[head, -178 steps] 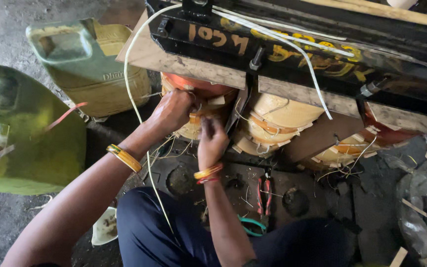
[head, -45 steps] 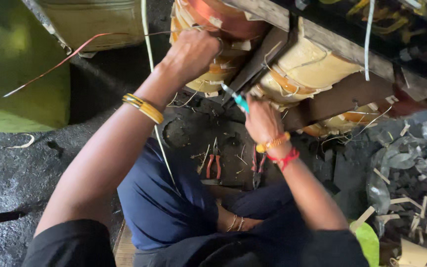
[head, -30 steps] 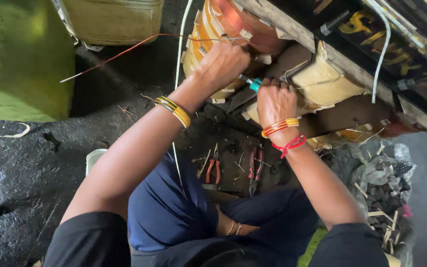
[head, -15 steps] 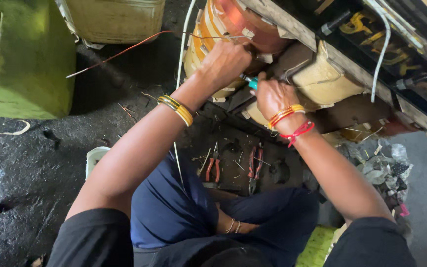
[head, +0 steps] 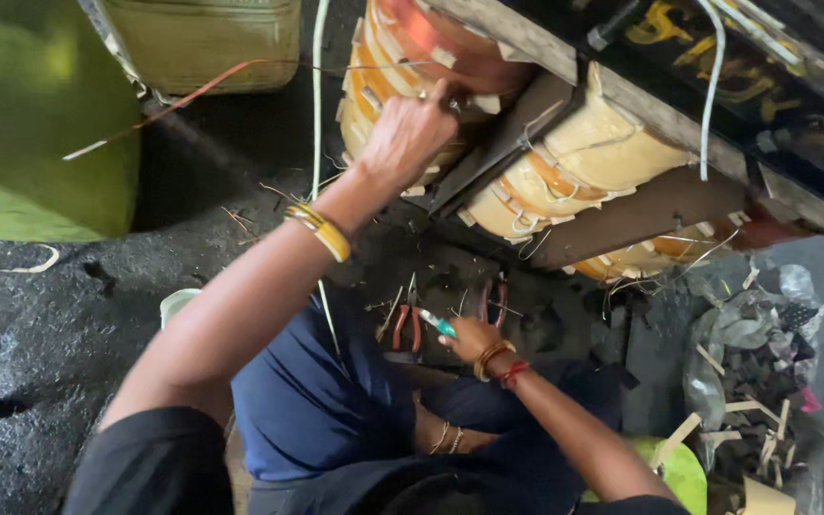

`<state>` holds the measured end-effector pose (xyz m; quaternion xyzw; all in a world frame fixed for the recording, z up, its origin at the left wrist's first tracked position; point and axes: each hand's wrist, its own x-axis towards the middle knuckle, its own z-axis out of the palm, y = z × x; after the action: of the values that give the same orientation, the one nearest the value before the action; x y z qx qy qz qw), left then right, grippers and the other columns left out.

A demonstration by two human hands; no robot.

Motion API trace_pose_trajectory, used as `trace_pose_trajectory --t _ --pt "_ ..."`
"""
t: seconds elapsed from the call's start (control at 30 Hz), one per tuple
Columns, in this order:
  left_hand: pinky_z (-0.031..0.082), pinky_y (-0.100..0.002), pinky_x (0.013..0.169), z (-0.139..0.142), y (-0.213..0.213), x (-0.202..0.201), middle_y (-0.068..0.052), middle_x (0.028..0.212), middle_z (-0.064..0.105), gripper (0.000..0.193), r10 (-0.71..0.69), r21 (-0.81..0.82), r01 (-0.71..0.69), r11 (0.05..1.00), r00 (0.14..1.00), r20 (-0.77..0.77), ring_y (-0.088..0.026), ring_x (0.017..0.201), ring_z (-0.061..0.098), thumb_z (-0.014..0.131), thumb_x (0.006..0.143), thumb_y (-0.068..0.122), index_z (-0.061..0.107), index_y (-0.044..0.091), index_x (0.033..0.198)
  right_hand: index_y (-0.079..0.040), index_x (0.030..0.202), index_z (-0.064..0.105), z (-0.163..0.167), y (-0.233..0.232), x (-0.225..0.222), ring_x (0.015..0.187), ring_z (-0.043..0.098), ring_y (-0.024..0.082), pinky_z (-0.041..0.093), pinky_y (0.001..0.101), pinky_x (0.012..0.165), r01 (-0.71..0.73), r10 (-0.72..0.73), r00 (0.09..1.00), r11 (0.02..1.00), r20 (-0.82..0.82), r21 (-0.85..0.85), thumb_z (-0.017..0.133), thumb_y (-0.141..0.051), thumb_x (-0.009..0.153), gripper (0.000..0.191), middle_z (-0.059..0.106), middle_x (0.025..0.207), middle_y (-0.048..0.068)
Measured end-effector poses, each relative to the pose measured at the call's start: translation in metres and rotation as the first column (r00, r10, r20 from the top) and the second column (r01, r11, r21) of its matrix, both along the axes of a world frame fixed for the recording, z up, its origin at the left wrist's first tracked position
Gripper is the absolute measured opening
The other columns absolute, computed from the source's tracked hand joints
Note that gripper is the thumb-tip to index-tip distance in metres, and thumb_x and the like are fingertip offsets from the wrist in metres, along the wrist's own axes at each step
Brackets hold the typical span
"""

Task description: The person sits on the floor and uses pliers to strip insulation from wires and connect them to copper windings on stacked cylindrical coils. The person repeatedly cuts, strips, and twists wires to secure connections on the coil assembly.

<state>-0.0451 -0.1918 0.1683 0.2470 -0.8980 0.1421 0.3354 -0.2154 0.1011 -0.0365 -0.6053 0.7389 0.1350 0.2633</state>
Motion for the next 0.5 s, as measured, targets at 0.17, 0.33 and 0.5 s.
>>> trace_pose_trajectory --t 0.17,0.33,0.5 --pt "0.056 -0.048 0.065 0.018 -0.017 0.016 -0.017 0.105 0.07 0.011 -0.058 0.24 -0.022 0.97 0.946 0.318 -0.033 0.082 0.073 0.069 0.08 0.003 0.073 0.004 0.09 -0.008 0.098 0.071 -0.044 0.043 -0.028 0.091 0.07 0.042 0.054 0.0554 0.079 0.127 -0.127 0.992 0.99 0.009 -0.058 0.066 -0.046 0.093 0.038 0.073 0.093 0.019" --pt "0.056 -0.048 0.064 0.029 -0.019 0.031 -0.012 0.12 0.07 0.042 -0.166 -0.022 0.169 0.985 0.98 0.109 -0.031 0.079 0.072 0.067 0.075 0.001 0.072 0.011 0.115 -0.007 0.099 0.069 -0.062 0.044 -0.037 0.091 0.07 0.044 0.055 0.0555 0.078 0.168 -0.166 0.986 0.973 0.03 -0.161 0.065 -0.044 0.095 0.037 0.072 0.093 0.021" --pt "0.057 -0.045 0.079 0.034 0.009 0.045 -0.013 0.121 0.065 0.028 -0.169 0.148 0.192 0.97 0.973 -0.154 -0.034 0.094 0.071 0.067 0.104 0.005 0.062 0.006 0.132 -0.006 0.105 0.066 -0.07 0.042 -0.028 0.103 0.065 0.047 0.053 0.0568 0.083 0.204 -0.176 0.977 0.93 0.116 -0.306 0.076 -0.041 0.088 0.04 0.072 0.098 0.025"
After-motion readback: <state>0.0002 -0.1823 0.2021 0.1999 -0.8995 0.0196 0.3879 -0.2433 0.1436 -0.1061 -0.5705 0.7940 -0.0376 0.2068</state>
